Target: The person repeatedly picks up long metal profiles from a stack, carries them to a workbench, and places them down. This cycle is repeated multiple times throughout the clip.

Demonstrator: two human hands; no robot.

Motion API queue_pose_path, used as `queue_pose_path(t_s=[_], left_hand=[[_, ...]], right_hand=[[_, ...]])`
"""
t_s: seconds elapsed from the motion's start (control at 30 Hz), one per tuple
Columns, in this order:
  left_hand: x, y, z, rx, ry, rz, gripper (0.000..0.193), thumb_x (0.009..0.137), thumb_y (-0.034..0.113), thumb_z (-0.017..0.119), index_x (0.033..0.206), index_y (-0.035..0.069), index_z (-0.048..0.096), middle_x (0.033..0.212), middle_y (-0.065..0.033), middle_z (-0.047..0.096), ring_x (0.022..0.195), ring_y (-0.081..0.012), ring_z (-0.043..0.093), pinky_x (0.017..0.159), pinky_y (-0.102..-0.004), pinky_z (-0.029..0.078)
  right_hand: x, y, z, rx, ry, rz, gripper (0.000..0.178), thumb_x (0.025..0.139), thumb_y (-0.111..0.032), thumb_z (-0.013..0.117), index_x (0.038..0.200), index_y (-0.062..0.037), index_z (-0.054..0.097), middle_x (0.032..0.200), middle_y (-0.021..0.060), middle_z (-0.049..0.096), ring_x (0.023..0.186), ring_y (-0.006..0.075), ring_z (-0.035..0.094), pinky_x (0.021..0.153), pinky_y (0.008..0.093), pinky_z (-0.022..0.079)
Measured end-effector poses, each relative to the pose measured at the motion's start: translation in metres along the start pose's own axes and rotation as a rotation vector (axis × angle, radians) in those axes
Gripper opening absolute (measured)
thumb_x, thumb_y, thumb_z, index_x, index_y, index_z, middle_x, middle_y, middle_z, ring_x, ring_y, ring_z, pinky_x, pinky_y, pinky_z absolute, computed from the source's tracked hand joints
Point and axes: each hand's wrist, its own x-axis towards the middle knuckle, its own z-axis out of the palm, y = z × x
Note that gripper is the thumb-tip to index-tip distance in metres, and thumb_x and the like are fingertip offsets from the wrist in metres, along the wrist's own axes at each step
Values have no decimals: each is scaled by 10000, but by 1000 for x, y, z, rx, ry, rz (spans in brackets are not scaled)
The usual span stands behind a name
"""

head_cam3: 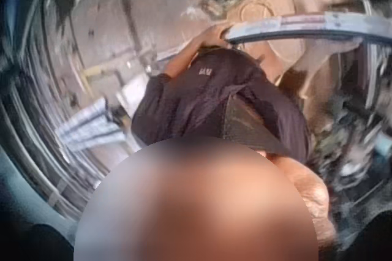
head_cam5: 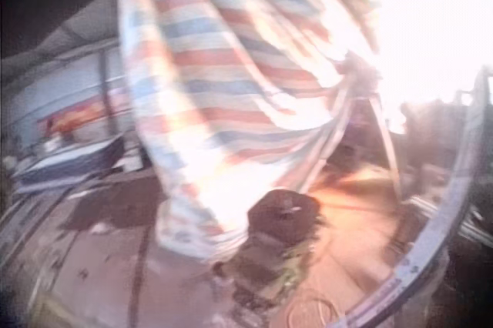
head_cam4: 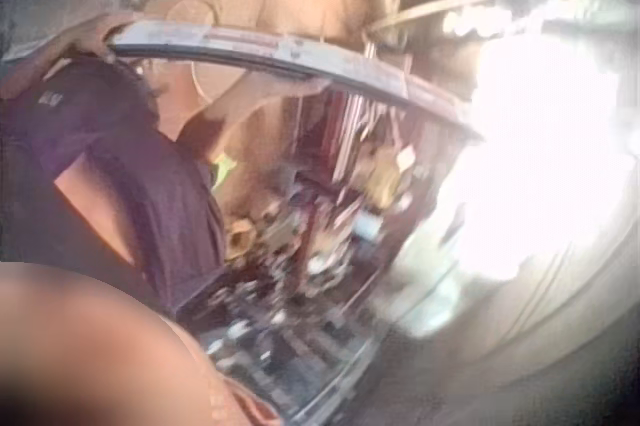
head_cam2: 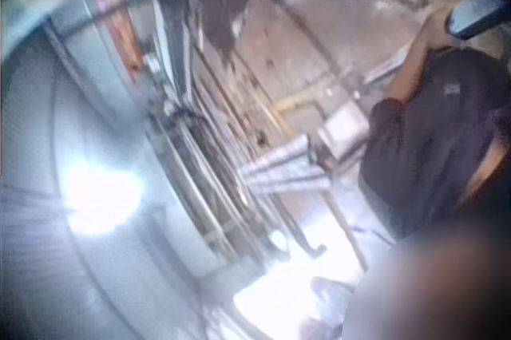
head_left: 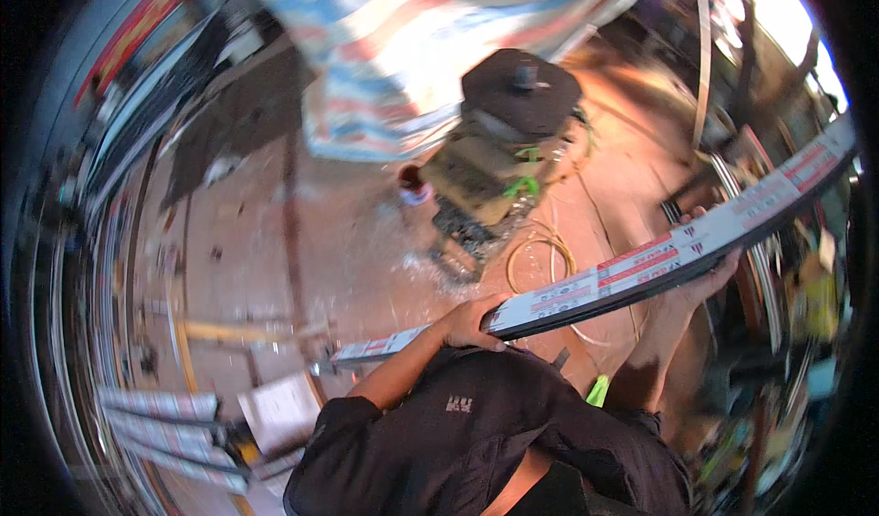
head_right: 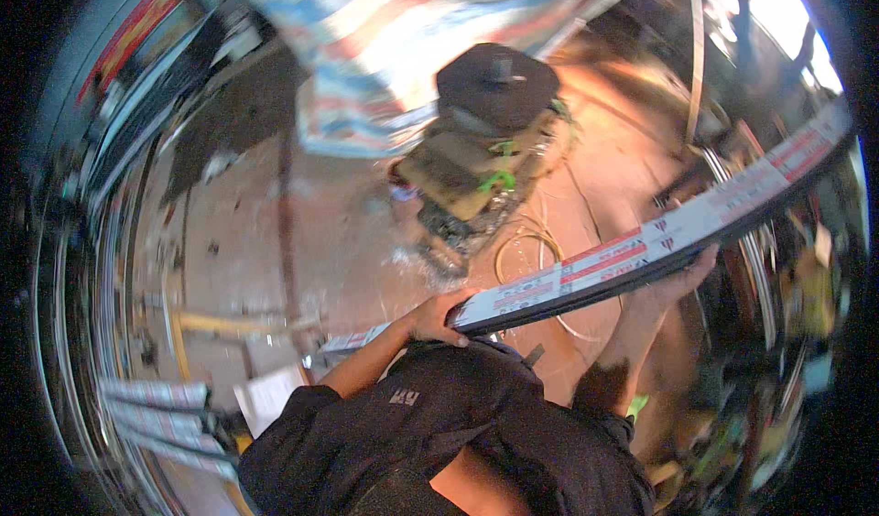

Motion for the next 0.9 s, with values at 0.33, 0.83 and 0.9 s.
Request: queue_pose_path(t_s=[0.33, 0.83, 0.9], left_hand=[[-93, 27, 138, -179, 677, -130, 1163, 598, 494, 939, 1525, -13, 453, 1419, -225, 591, 1339, -303, 553, 1138, -387, 401], [-230, 45, 511, -580, 1167, -1167, 860, 1012, 715, 392, 1411, -21, 588, 1270, -195, 680, 1238, -273, 597, 1066, -413, 429], [-246, 38, 585, -840, 1170, -1410, 884, 984, 752, 406, 1430, 10, 587, 1295, -192, 670, 1251, -296, 594, 1078, -434, 423]], right_hand=[[25, 56, 58, -21, -480, 384, 734, 996, -605, 467, 1490, -62, 453, 1207, 244, 659, 974, 397, 683, 800, 522, 592], [-32, 185, 116, -13, -631, 1063, 437, 1021, -525, 568, 993, -90, 609, 743, 100, 654, 642, 271, 652, 625, 425, 570], [-57, 208, 101, -220, -531, 1193, 586, 980, -628, 596, 1021, -46, 655, 797, 105, 669, 721, 256, 682, 676, 418, 589]])
